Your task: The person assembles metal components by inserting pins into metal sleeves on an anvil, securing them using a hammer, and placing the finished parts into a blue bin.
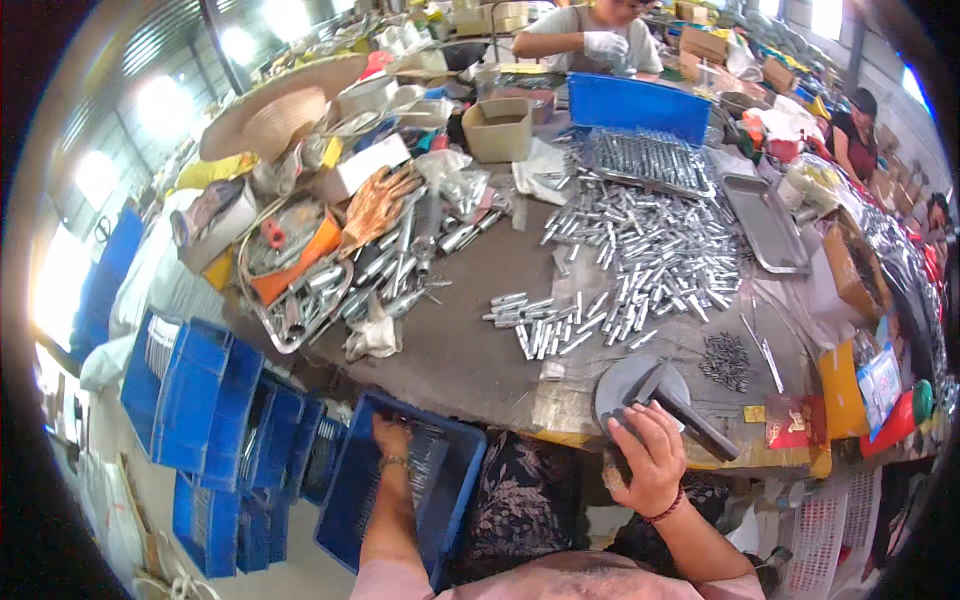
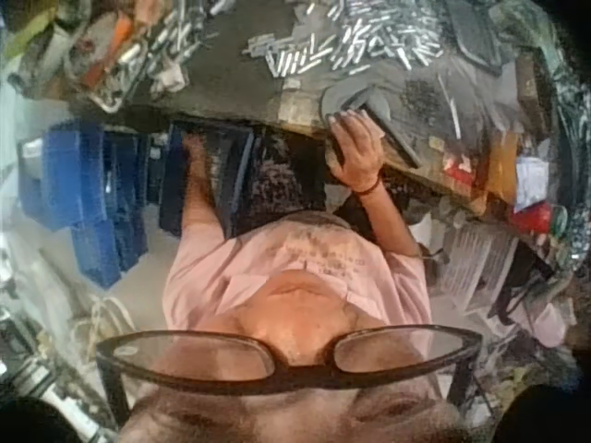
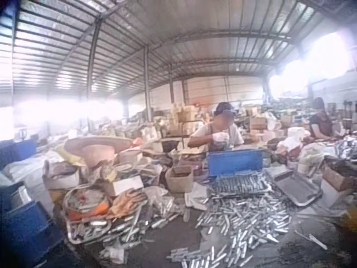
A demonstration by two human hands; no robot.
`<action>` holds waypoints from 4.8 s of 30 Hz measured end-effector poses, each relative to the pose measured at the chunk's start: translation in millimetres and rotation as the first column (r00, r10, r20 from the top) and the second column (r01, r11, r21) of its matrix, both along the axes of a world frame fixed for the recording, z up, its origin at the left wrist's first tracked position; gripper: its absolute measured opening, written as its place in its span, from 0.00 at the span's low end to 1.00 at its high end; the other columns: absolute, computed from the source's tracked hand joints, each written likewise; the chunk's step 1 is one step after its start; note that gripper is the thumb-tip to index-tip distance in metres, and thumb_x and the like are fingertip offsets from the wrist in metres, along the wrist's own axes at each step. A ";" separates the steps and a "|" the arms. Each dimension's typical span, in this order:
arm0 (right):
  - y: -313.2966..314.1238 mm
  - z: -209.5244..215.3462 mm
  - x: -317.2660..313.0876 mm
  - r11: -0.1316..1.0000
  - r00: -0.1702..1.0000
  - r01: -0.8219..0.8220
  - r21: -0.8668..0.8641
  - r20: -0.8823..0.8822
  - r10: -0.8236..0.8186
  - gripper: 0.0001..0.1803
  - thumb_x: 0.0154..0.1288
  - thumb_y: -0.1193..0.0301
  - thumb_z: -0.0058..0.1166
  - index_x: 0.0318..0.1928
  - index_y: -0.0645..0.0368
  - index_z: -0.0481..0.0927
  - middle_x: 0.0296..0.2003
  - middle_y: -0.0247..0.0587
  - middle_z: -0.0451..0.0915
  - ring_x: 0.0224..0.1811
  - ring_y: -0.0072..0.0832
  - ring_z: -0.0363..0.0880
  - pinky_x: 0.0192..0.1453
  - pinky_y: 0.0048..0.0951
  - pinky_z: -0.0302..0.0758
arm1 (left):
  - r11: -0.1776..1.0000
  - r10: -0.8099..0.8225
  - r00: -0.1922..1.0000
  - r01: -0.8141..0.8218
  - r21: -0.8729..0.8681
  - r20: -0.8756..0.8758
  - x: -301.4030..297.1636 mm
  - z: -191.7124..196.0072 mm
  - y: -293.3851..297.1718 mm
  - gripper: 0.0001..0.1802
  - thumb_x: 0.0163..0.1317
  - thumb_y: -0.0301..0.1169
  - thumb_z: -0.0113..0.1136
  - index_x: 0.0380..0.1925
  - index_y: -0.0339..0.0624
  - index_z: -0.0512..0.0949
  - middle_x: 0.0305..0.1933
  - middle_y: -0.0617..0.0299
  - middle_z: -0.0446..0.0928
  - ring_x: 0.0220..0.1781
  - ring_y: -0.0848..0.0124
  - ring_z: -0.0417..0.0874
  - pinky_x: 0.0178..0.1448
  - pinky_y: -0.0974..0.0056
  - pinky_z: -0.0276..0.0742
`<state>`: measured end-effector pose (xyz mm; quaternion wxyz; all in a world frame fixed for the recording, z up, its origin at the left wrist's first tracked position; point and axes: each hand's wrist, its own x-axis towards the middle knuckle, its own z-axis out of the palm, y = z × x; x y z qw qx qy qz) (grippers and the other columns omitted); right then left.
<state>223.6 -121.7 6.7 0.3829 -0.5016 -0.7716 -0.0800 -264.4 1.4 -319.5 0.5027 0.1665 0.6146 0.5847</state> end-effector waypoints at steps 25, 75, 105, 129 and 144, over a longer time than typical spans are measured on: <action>360.0 52.8 -15.1 0.925 0.998 -0.014 -0.379 0.046 0.034 0.29 0.60 0.74 0.61 0.65 0.56 0.82 0.59 0.52 0.81 0.63 0.51 0.81 0.67 0.48 0.78 | 0.820 0.098 0.197 0.539 0.191 -0.975 201.8 343.5 39.6 0.34 0.70 0.39 0.68 0.73 0.39 0.72 0.71 0.43 0.76 0.78 0.44 0.71 0.79 0.43 0.64; 385.2 36.3 -33.7 0.940 0.936 0.095 -0.327 0.350 0.027 0.25 0.62 0.55 0.63 0.58 0.49 0.87 0.57 0.48 0.82 0.65 0.49 0.78 0.71 0.51 0.75 | 0.772 0.034 0.256 0.608 0.188 -0.966 200.6 341.6 42.9 0.42 0.71 0.41 0.70 0.80 0.42 0.64 0.64 0.46 0.83 0.66 0.50 0.82 0.73 0.48 0.70; 220.7 60.6 17.6 0.787 0.946 -0.229 -0.572 0.060 0.318 0.13 0.62 0.64 0.62 0.44 0.56 0.83 0.43 0.49 0.84 0.51 0.51 0.84 0.55 0.51 0.80 | 0.634 -0.005 -0.089 0.770 -0.072 -0.996 202.7 344.4 42.2 0.53 0.69 0.65 0.62 0.83 0.45 0.59 0.78 0.47 0.72 0.82 0.49 0.67 0.84 0.41 0.56; 184.0 39.0 -86.5 0.898 0.904 -0.349 -0.268 0.155 0.398 0.18 0.56 0.66 0.66 0.48 0.53 0.87 0.50 0.44 0.83 0.58 0.45 0.81 0.64 0.49 0.79 | 0.612 -0.068 -0.117 0.779 -0.134 -0.991 197.4 348.1 40.8 0.53 0.53 0.47 0.81 0.78 0.46 0.69 0.75 0.52 0.76 0.80 0.54 0.72 0.87 0.43 0.54; 102.8 41.7 173.7 0.736 0.796 0.561 -0.378 0.003 -0.605 0.15 0.64 0.69 0.59 0.50 0.57 0.85 0.50 0.55 0.87 0.56 0.53 0.86 0.60 0.52 0.81 | 0.596 -0.136 0.307 0.785 0.170 -0.942 213.3 332.5 28.6 0.26 0.73 0.36 0.66 0.68 0.40 0.79 0.56 0.48 0.87 0.55 0.50 0.88 0.61 0.50 0.81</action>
